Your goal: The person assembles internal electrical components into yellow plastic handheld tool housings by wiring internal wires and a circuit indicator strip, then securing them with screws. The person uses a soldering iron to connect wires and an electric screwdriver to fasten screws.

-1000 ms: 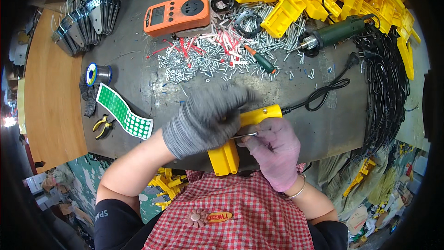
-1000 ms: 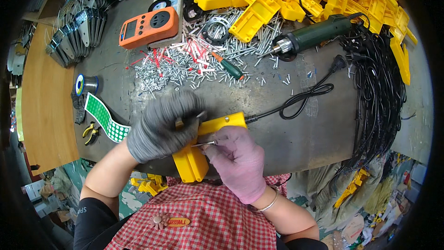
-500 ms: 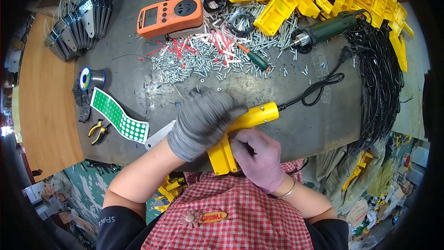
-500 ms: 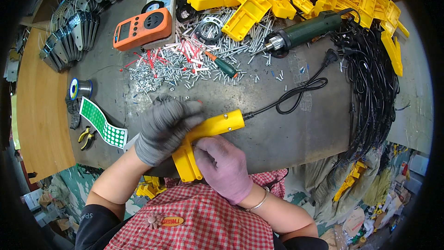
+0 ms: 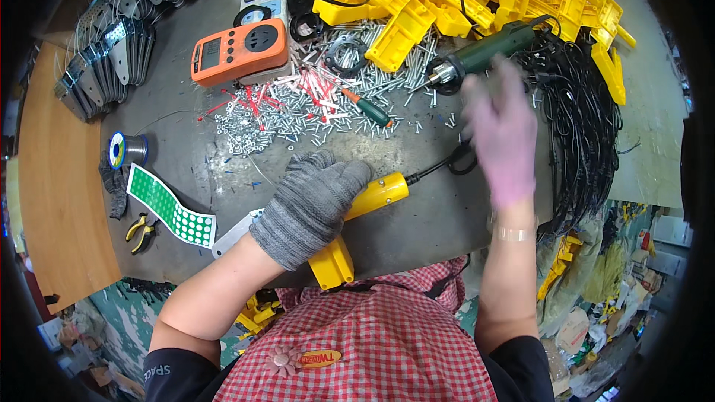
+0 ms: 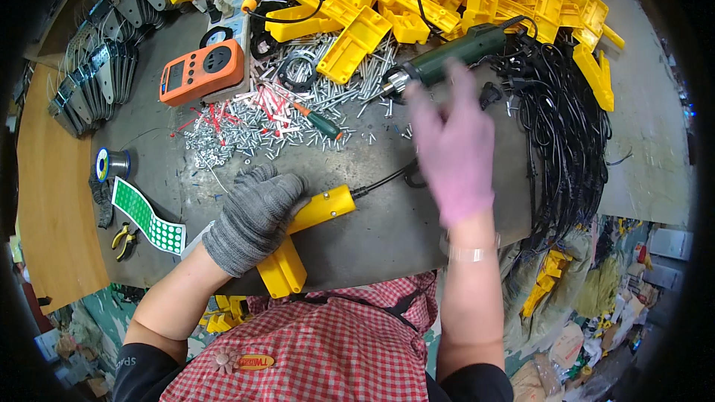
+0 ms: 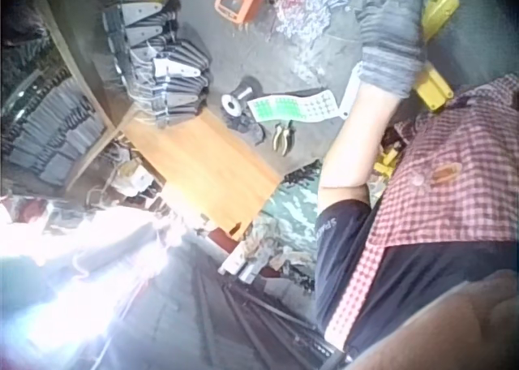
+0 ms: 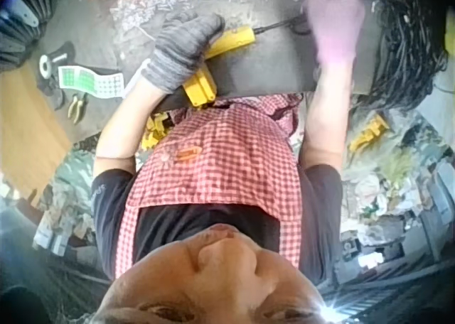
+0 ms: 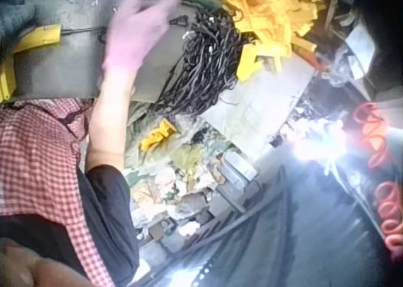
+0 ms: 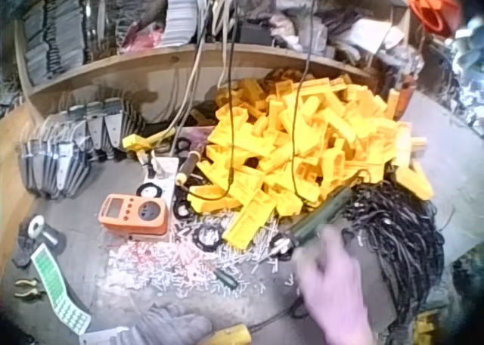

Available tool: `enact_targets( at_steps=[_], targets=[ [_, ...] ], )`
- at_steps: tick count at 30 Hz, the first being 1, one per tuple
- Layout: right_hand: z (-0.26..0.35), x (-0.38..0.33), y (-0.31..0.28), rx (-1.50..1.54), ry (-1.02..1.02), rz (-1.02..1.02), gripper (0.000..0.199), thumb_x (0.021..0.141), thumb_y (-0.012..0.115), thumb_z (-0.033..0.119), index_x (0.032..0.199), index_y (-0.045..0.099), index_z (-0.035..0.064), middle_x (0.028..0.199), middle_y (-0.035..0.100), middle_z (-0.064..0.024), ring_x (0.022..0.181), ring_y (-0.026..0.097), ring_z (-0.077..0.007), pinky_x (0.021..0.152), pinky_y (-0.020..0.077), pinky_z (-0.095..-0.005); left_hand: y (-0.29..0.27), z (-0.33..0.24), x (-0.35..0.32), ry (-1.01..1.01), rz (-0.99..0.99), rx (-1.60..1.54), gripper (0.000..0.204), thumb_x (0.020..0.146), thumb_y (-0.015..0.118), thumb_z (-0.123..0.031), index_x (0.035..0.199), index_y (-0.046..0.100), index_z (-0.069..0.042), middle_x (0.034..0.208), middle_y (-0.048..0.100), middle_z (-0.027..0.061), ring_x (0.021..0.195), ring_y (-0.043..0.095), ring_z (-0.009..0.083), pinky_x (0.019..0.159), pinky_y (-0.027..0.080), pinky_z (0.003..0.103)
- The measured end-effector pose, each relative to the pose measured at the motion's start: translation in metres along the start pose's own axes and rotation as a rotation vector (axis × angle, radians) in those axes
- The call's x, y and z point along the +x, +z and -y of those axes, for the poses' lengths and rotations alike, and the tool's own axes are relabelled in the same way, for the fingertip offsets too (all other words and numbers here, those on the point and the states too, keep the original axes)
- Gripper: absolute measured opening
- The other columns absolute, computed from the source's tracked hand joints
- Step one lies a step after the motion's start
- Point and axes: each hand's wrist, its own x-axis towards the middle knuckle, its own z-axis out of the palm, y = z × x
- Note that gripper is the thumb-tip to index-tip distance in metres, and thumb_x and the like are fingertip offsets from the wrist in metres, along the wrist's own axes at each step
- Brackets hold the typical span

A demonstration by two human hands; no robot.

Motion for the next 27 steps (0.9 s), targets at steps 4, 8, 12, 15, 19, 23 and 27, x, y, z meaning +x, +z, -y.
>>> enact_targets(
  at_steps=[4, 8, 12, 15, 19, 23, 27],
  targets=[
    [-0.043, 0.084, 0.020, -0.285, 0.146, -0.217, 0.097, 0.085, 0.076, 0.038, 0.154, 0.022, -0.0048, 0.105, 0.068, -0.0299, 0.100, 0.067, -0.0427, 0.091, 0.0517, -0.0406, -0.010, -0.011, 0.008, 0.121, -0.016, 0.046, 0.036, 0.073, 0.068, -0.006, 0.108, 0.064, -0.009, 0.091, 0.065, 0.0098, 0.089, 0.063, 0.0328, 0.079, 0.050, 0.045],
    [-0.050, 0.087, 0.048, 0.636, 0.011, -0.425, 0.073, 0.082, 0.074, 0.014, 0.144, 0.039, -0.0026, 0.114, 0.060, -0.0123, 0.101, 0.060, -0.0261, 0.092, 0.0490, -0.0349, -0.011, -0.014, 0.006, 0.109, -0.069, 0.040, 0.026, 0.081, 0.078, -0.033, 0.089, 0.066, -0.012, 0.083, 0.061, 0.0061, 0.084, 0.059, 0.0294, 0.086, 0.040, 0.050],
    [-0.031, 0.039, 0.031, 1.047, -0.040, -0.178, 0.046, 0.084, 0.064, 0.000, 0.128, 0.050, 0.0046, 0.099, 0.056, -0.0028, 0.093, 0.057, -0.0151, 0.086, 0.0485, -0.0305, -0.017, -0.017, 0.003, -0.015, 0.008, 0.160, 0.040, 0.084, 0.070, -0.049, 0.094, 0.071, -0.010, 0.091, 0.063, 0.0077, 0.086, 0.061, 0.0282, 0.083, 0.046, 0.044],
    [0.001, -0.003, 0.012, 1.002, -0.148, -0.035, 0.061, 0.077, 0.069, -0.005, 0.133, 0.046, 0.0047, 0.097, 0.056, -0.0035, 0.093, 0.057, -0.0150, 0.090, 0.0494, -0.0313, -0.020, -0.017, 0.001, -0.044, 0.001, 0.213, 0.040, 0.083, 0.070, -0.047, 0.097, 0.072, -0.010, 0.093, 0.063, 0.0074, 0.088, 0.062, 0.0271, 0.085, 0.046, 0.045],
    [0.024, -0.036, -0.006, 0.969, -0.272, 0.172, 0.067, 0.075, 0.073, -0.004, 0.135, 0.046, 0.0066, 0.095, 0.060, -0.0057, 0.089, 0.060, -0.0169, 0.091, 0.0506, -0.0340, -0.002, -0.021, 0.001, 0.004, 0.042, 0.156, 0.041, 0.081, 0.072, -0.040, 0.110, 0.069, -0.011, 0.098, 0.064, 0.0070, 0.088, 0.063, 0.0275, 0.084, 0.047, 0.045],
    [0.004, -0.035, -0.002, 0.790, -0.451, 0.288, 0.062, 0.078, 0.073, 0.003, 0.132, 0.044, 0.0032, 0.094, 0.059, -0.0057, 0.089, 0.058, -0.0153, 0.088, 0.0487, -0.0306, 0.020, -0.040, -0.004, -0.098, 0.006, 0.383, 0.049, 0.086, 0.065, -0.035, 0.130, 0.064, -0.012, 0.100, 0.066, 0.0079, 0.093, 0.065, 0.0256, 0.085, 0.049, 0.044],
    [0.042, -0.051, -0.005, 1.129, -0.510, 0.442, 0.054, 0.081, 0.073, 0.004, 0.127, 0.046, 0.0026, 0.076, 0.054, -0.0018, 0.073, 0.053, -0.0152, 0.073, 0.0457, -0.0319, 0.020, -0.041, -0.008, -0.160, 0.013, 0.350, 0.048, 0.089, 0.064, -0.036, 0.131, 0.064, -0.012, 0.097, 0.067, 0.0103, 0.093, 0.065, 0.0269, 0.086, 0.047, 0.047]
  ],
)
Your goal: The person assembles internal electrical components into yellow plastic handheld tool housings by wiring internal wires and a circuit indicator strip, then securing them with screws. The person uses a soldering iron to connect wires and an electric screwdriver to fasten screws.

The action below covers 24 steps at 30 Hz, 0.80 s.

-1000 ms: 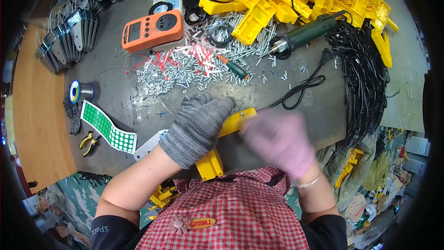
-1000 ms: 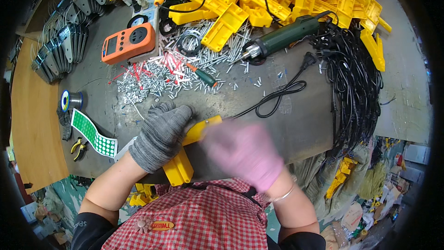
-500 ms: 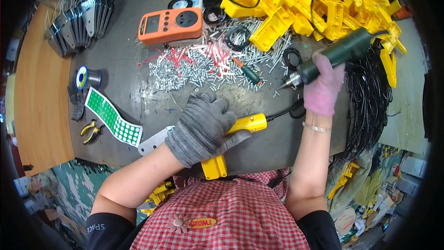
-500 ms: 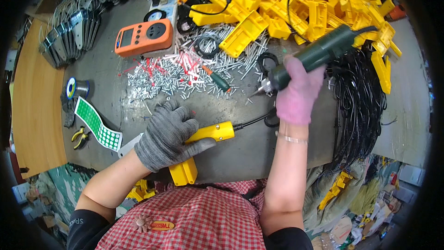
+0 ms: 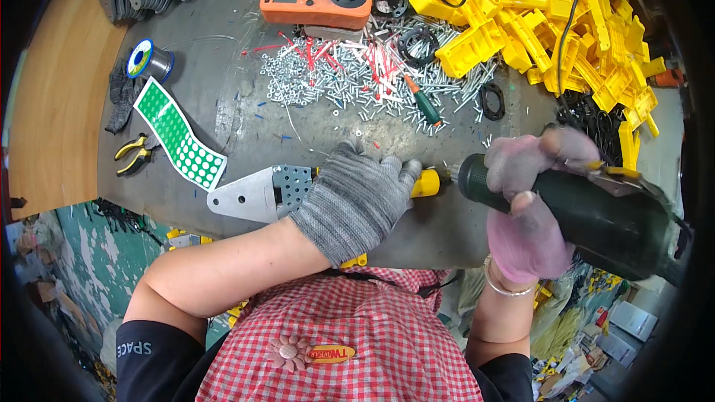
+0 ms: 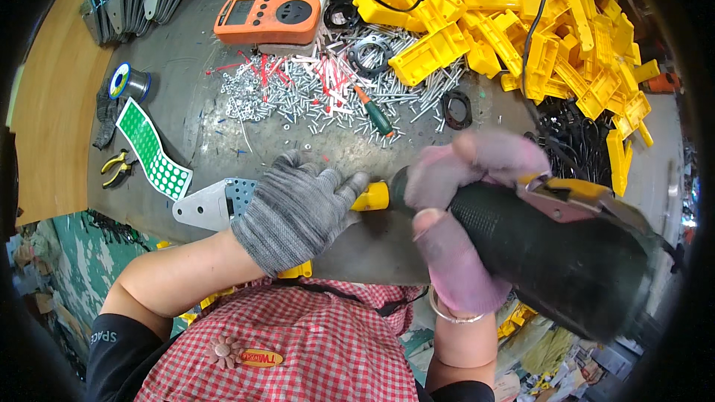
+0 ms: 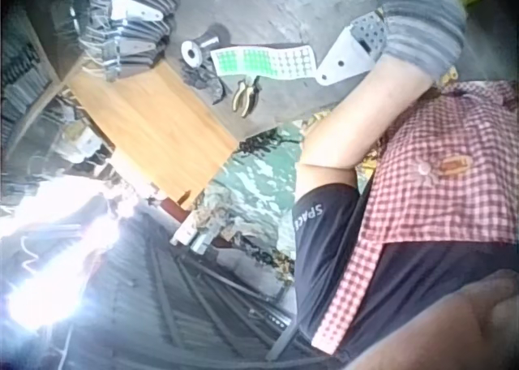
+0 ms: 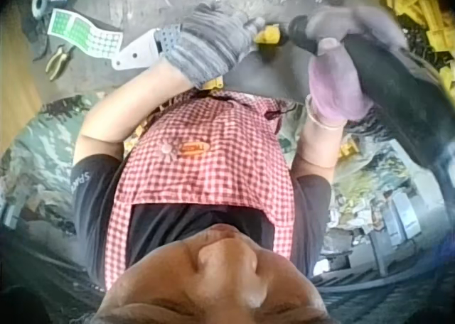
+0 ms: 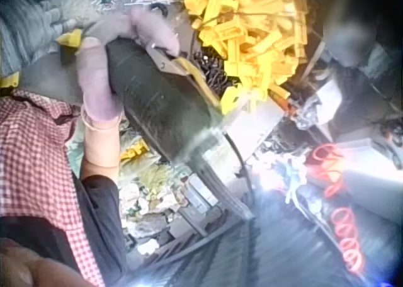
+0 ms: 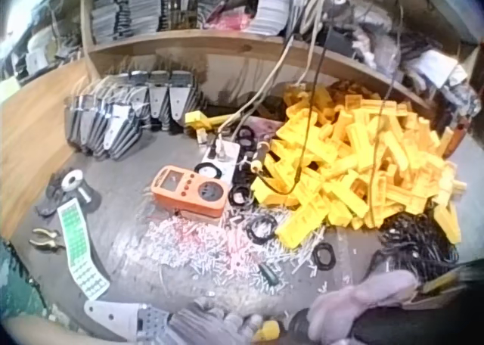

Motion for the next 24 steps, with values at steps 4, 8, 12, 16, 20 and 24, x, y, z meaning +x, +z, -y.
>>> enact_targets(
  at_steps=[4, 8, 12, 16, 20, 24],
  targets=[
    [-0.001, 0.001, 0.018, -0.018, 0.076, -0.013, 0.043, 0.079, 0.073, 0.006, 0.115, 0.049, 0.0032, 0.065, 0.044, 0.0000, 0.056, 0.043, -0.0145, 0.060, 0.0356, -0.0338, -0.001, -0.001, 0.007, -0.047, -0.004, -0.074, 0.047, 0.090, 0.062, -0.043, 0.126, 0.067, -0.012, 0.094, 0.067, 0.0112, 0.092, 0.065, 0.0283, 0.086, 0.045, 0.048],
    [-0.006, 0.002, 0.018, -0.033, 0.076, 0.081, 0.040, 0.079, 0.075, 0.005, 0.109, 0.047, 0.0056, 0.068, 0.047, -0.0022, 0.057, 0.044, -0.0150, 0.058, 0.0360, -0.0330, -0.003, 0.000, 0.007, -0.020, 0.032, -0.127, 0.039, 0.091, 0.061, -0.041, 0.116, 0.069, -0.013, 0.094, 0.065, 0.0104, 0.092, 0.065, 0.0298, 0.088, 0.043, 0.048],
    [-0.015, 0.004, 0.020, -0.013, 0.103, 0.091, 0.036, 0.079, 0.072, 0.002, 0.106, 0.048, 0.0055, 0.070, 0.048, -0.0032, 0.057, 0.045, -0.0158, 0.057, 0.0361, -0.0330, 0.000, 0.001, 0.007, -0.029, 0.057, -0.118, 0.035, 0.091, 0.061, -0.039, 0.113, 0.070, -0.013, 0.096, 0.064, 0.0110, 0.092, 0.064, 0.0307, 0.090, 0.043, 0.048],
    [-0.020, 0.001, 0.013, -0.208, 0.046, 0.017, 0.036, 0.079, 0.071, 0.003, 0.107, 0.049, 0.0053, 0.069, 0.048, -0.0032, 0.058, 0.045, -0.0158, 0.057, 0.0363, -0.0327, 0.000, -0.001, 0.007, -0.055, 0.075, -0.161, 0.036, 0.092, 0.059, -0.041, 0.112, 0.070, -0.013, 0.099, 0.065, 0.0115, 0.095, 0.064, 0.0311, 0.091, 0.043, 0.048],
    [-0.009, -0.003, 0.011, -0.340, 0.053, 0.071, 0.038, 0.079, 0.073, 0.007, 0.109, 0.050, 0.0049, 0.068, 0.049, -0.0032, 0.057, 0.045, -0.0150, 0.057, 0.0363, -0.0325, -0.004, -0.001, 0.011, -0.069, 0.037, -0.196, 0.037, 0.095, 0.056, -0.038, 0.117, 0.067, -0.010, 0.100, 0.067, 0.0119, 0.095, 0.066, 0.0309, 0.091, 0.044, 0.048],
    [0.007, -0.007, 0.019, -0.236, 0.025, 0.150, 0.038, 0.080, 0.074, 0.012, 0.108, 0.050, 0.0058, 0.061, 0.047, -0.0009, 0.048, 0.039, -0.0135, 0.051, 0.0341, -0.0335, -0.009, 0.000, 0.013, -0.080, 0.135, -0.242, 0.044, 0.094, 0.059, -0.042, 0.128, 0.064, -0.015, 0.103, 0.065, 0.0116, 0.099, 0.065, 0.0296, 0.094, 0.044, 0.050]
  ],
)
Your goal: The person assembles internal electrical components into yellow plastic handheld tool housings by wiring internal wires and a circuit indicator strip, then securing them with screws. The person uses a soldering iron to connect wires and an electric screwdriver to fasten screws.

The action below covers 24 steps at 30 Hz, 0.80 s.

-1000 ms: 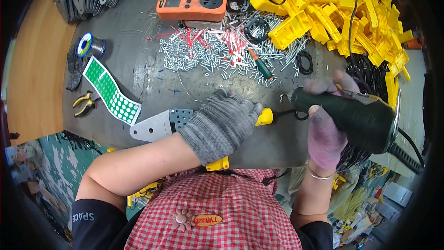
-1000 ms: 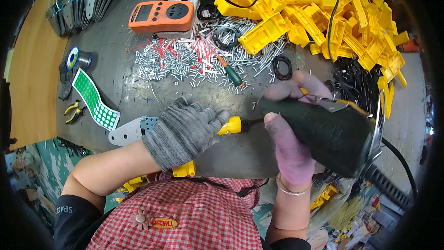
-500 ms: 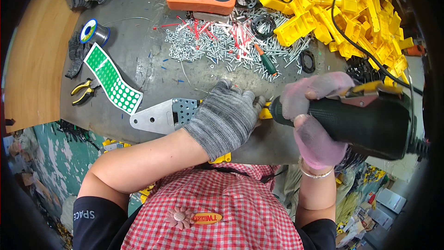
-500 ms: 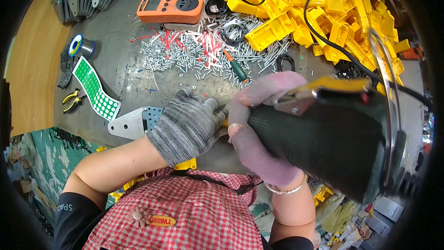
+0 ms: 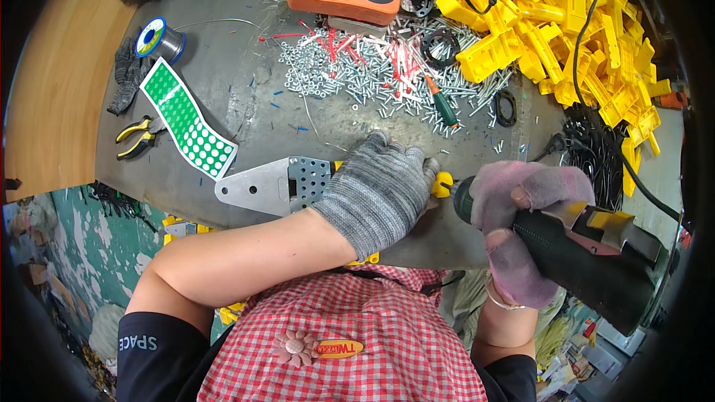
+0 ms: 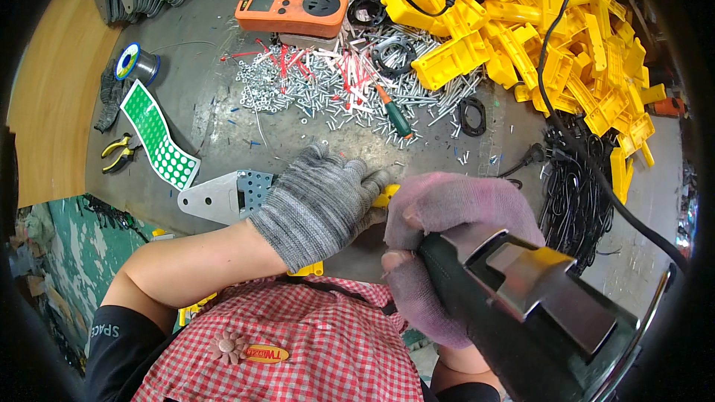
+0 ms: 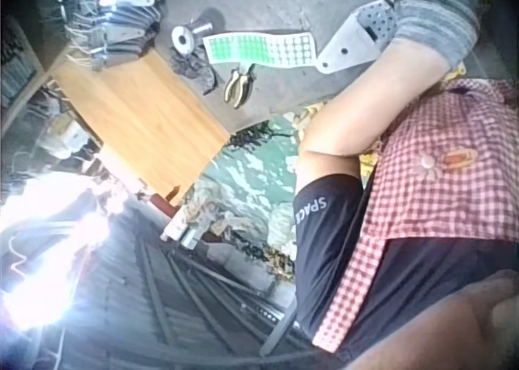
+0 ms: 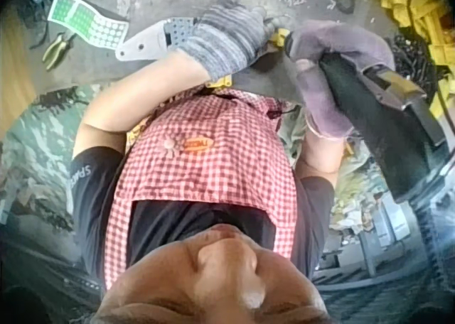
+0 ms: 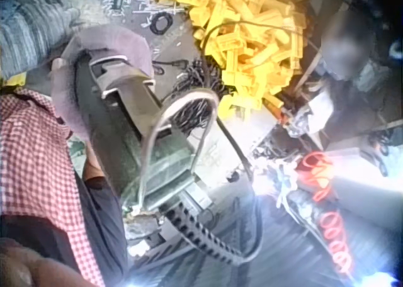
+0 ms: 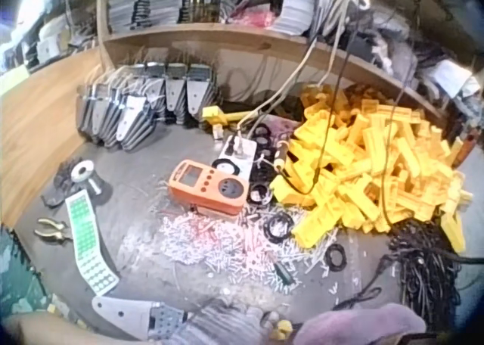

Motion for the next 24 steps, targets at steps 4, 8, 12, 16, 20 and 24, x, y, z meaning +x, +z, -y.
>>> enact_targets(
  at_steps=[4, 8, 12, 16, 20, 24],
  targets=[
    [-0.003, -0.003, -0.001, 0.025, 0.004, 0.004, 0.037, 0.081, 0.075, 0.011, 0.107, 0.048, 0.0071, 0.058, 0.044, 0.0007, 0.046, 0.038, -0.0137, 0.051, 0.0341, -0.0331, -0.006, -0.003, 0.002, -0.040, 0.087, -0.014, 0.043, 0.094, 0.059, -0.040, 0.127, 0.064, -0.014, 0.102, 0.065, 0.0109, 0.099, 0.065, 0.0298, 0.096, 0.042, 0.049],
    [-0.003, -0.008, -0.001, 0.112, 0.107, 0.006, 0.035, 0.077, 0.069, -0.007, 0.105, 0.052, 0.0048, 0.077, 0.058, -0.0082, 0.068, 0.058, -0.0175, 0.066, 0.0497, -0.0315, -0.001, -0.001, -0.001, -0.014, 0.007, 0.015, 0.041, 0.093, 0.060, -0.039, 0.125, 0.064, -0.013, 0.101, 0.066, 0.0099, 0.098, 0.066, 0.0288, 0.095, 0.042, 0.049],
    [-0.008, -0.016, 0.018, 0.088, 0.141, -0.230, 0.041, 0.078, 0.070, -0.005, 0.111, 0.049, 0.0042, 0.079, 0.058, -0.0067, 0.070, 0.058, -0.0174, 0.070, 0.0495, -0.0301, 0.003, -0.001, -0.003, 0.016, -0.023, 0.081, 0.040, 0.092, 0.061, -0.038, 0.124, 0.065, -0.014, 0.100, 0.066, 0.0093, 0.095, 0.066, 0.0279, 0.092, 0.043, 0.049],
    [0.005, -0.012, 0.017, 0.019, 0.175, -0.222, 0.039, 0.083, 0.073, 0.003, 0.115, 0.049, 0.0045, 0.076, 0.058, -0.0033, 0.068, 0.058, -0.0172, 0.069, 0.0492, -0.0285, 0.000, 0.002, -0.001, 0.018, -0.004, 0.094, 0.039, 0.091, 0.063, -0.037, 0.123, 0.065, -0.015, 0.100, 0.067, 0.0089, 0.094, 0.067, 0.0281, 0.090, 0.043, 0.048],
    [0.026, -0.026, 0.020, 0.201, -0.136, 0.285, 0.041, 0.077, 0.077, 0.007, 0.111, 0.053, 0.0057, 0.064, 0.055, -0.0030, 0.050, 0.054, -0.0175, 0.056, 0.0432, -0.0353, -0.003, 0.004, -0.005, 0.008, -0.014, 0.029, 0.040, 0.090, 0.064, -0.038, 0.123, 0.065, -0.016, 0.100, 0.067, 0.0085, 0.095, 0.067, 0.0280, 0.090, 0.044, 0.048],
    [0.040, -0.034, 0.057, 0.073, 0.057, 0.293, 0.033, 0.076, 0.079, 0.003, 0.098, 0.054, 0.0075, 0.063, 0.057, -0.0015, 0.051, 0.056, -0.0183, 0.054, 0.0456, -0.0361, -0.002, 0.006, -0.006, 0.038, -0.058, 0.072, 0.042, 0.090, 0.065, -0.043, 0.121, 0.066, -0.015, 0.099, 0.067, 0.0100, 0.094, 0.067, 0.0286, 0.088, 0.046, 0.048]
  ],
)
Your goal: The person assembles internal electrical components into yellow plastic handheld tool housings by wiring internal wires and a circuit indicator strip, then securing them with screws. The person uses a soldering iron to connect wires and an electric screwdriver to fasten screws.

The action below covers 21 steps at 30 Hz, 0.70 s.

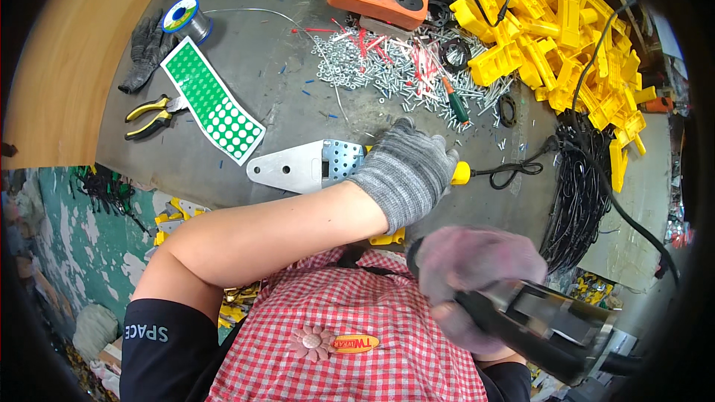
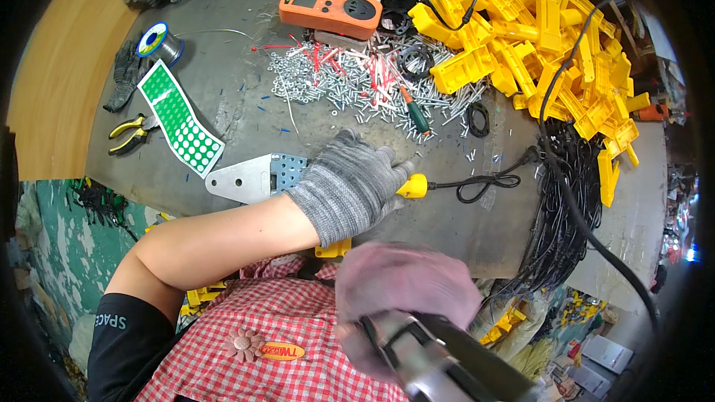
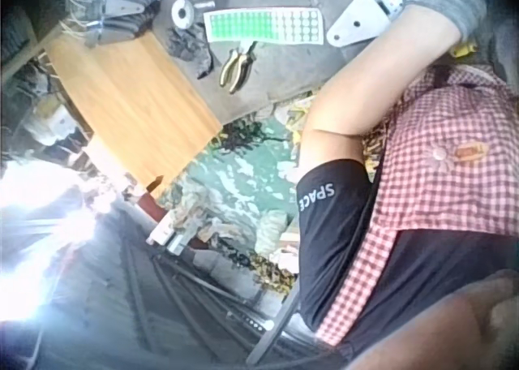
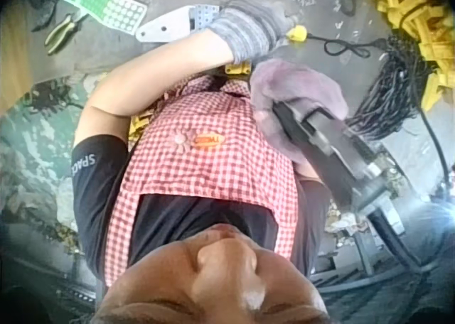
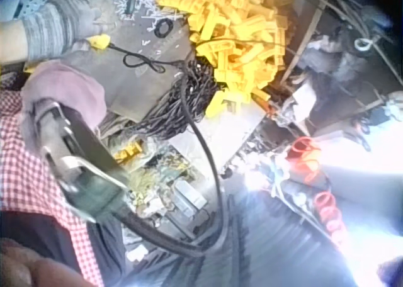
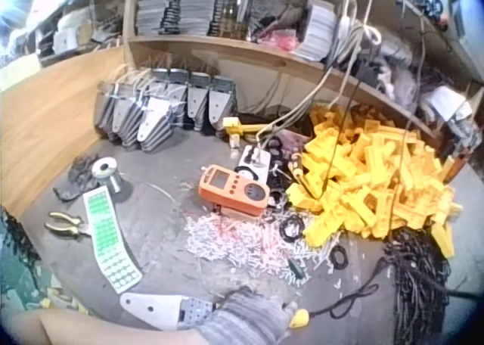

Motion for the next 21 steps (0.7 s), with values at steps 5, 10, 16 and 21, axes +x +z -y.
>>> enact_targets(
  at_steps=[5, 10, 16, 21],
  targets=[
    [-0.022, -0.011, 0.014, -0.038, 0.016, -0.088, 0.032, 0.078, 0.080, 0.007, 0.092, 0.051, 0.0106, 0.063, 0.057, -0.0032, 0.055, 0.057, -0.0203, 0.054, 0.0466, -0.0359, -0.018, 0.033, -0.042, -0.144, -0.266, -0.206, 0.046, 0.087, 0.069, -0.048, 0.112, 0.065, -0.010, 0.093, 0.064, 0.0163, 0.088, 0.065, 0.0338, 0.077, 0.050, 0.047],
    [-0.017, -0.012, 0.026, -0.230, 0.099, -0.198, 0.031, 0.081, 0.081, 0.017, 0.087, 0.051, 0.0126, 0.064, 0.059, -0.0037, 0.055, 0.057, -0.0191, 0.055, 0.0473, -0.0341, -0.007, 0.037, -0.112, -0.403, -0.328, -0.274, 0.048, 0.086, 0.070, -0.051, 0.108, 0.067, -0.008, 0.089, 0.062, 0.0182, 0.086, 0.064, 0.0348, 0.078, 0.050, 0.047],
    [0.002, 0.009, 0.020, 0.090, -0.072, -0.013, 0.022, 0.081, 0.077, 0.012, 0.086, 0.056, 0.0094, 0.062, 0.059, -0.0039, 0.048, 0.057, -0.0199, 0.050, 0.0466, -0.0332, -0.016, 0.047, -0.084, -0.280, -0.196, -0.316, 0.052, 0.087, 0.068, -0.053, 0.117, 0.071, -0.011, 0.092, 0.063, 0.0167, 0.085, 0.064, 0.0353, 0.079, 0.050, 0.047],
    [-0.024, 0.012, 0.025, 0.053, 0.001, 0.069, 0.031, 0.071, 0.083, 0.008, 0.088, 0.057, 0.0077, 0.064, 0.061, -0.0077, 0.054, 0.059, -0.0220, 0.051, 0.0475, -0.0347, -0.013, 0.060, -0.067, -0.196, -0.056, -0.309, 0.055, 0.087, 0.066, -0.054, 0.120, 0.070, -0.010, 0.092, 0.064, 0.0185, 0.092, 0.063, 0.0364, 0.083, 0.050, 0.049]
  ],
)
